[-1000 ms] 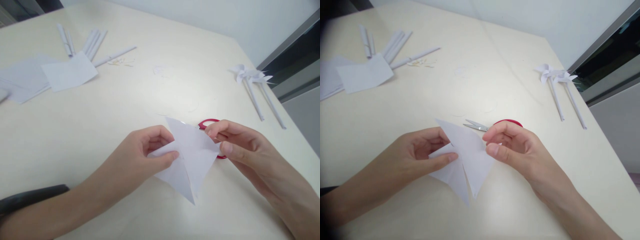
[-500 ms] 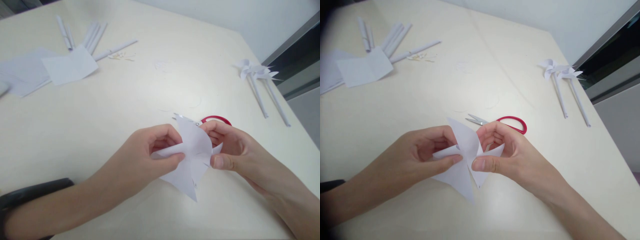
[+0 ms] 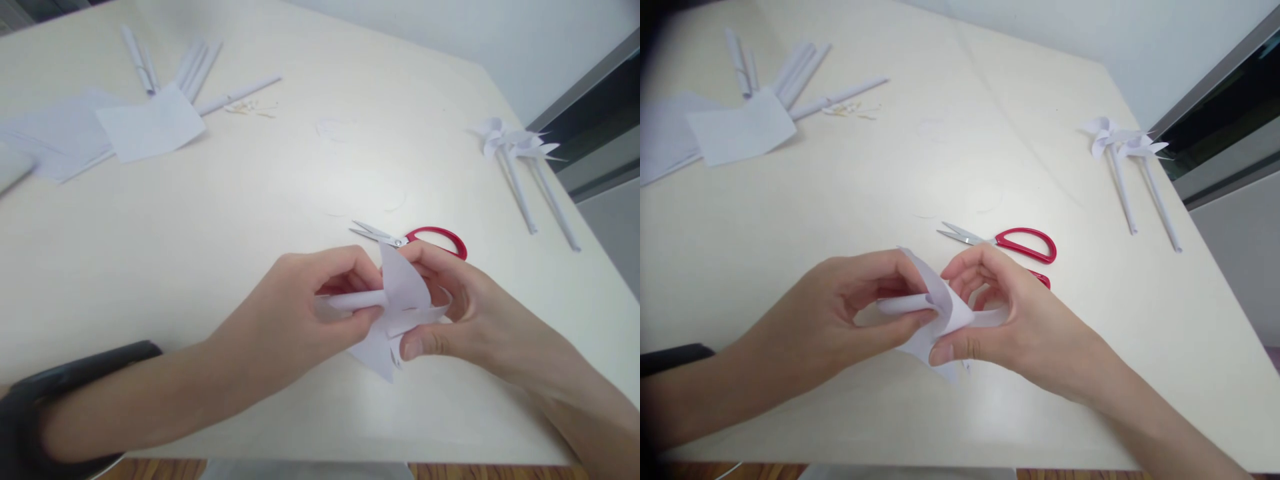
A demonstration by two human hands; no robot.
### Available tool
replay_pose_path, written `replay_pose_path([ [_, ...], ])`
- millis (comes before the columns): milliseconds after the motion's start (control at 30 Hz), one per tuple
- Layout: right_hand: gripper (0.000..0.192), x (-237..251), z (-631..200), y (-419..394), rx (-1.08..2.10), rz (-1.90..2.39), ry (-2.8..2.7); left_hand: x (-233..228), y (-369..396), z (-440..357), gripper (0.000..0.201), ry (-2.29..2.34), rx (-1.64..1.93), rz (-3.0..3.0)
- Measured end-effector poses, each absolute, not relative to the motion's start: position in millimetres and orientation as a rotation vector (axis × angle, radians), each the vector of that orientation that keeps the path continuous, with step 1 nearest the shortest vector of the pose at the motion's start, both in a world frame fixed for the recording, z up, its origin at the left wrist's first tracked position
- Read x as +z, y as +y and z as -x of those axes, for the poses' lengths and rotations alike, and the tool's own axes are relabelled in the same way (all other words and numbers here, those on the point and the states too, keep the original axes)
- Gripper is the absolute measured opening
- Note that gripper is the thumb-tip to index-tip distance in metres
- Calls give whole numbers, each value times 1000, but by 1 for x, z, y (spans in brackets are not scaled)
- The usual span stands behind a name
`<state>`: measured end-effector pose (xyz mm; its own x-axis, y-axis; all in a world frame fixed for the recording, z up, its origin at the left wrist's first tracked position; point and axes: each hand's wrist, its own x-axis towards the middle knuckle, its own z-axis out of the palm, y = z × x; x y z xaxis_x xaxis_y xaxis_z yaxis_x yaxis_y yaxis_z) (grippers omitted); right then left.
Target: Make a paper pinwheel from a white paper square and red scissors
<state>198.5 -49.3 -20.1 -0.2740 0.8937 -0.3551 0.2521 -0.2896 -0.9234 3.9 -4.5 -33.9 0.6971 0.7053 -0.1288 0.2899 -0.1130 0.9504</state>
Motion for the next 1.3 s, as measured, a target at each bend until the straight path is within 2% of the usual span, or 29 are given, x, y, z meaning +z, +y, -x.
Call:
replay_pose_path([
  [267, 42, -21, -195, -50, 1591, 1502, -1443, -33, -8, -4, 18, 781, 475, -1826],
  [467, 32, -24, -197, -50, 1468, 1440, -1479, -34, -8, -3, 9, 755, 497, -1847],
  [900, 12, -24, -195, -50, 1467, 1461, -1473, -35, -6, -5, 5, 767, 418, -1600],
  [1200, 21, -26, -193, -49, 1511, 1480, -1419, -32, -4, -8, 4, 772, 351, -1424],
  [1300, 17, -26, -192, -49, 1521, 1479, -1413, -32, -4, -8, 6, 762, 337, -1393],
])
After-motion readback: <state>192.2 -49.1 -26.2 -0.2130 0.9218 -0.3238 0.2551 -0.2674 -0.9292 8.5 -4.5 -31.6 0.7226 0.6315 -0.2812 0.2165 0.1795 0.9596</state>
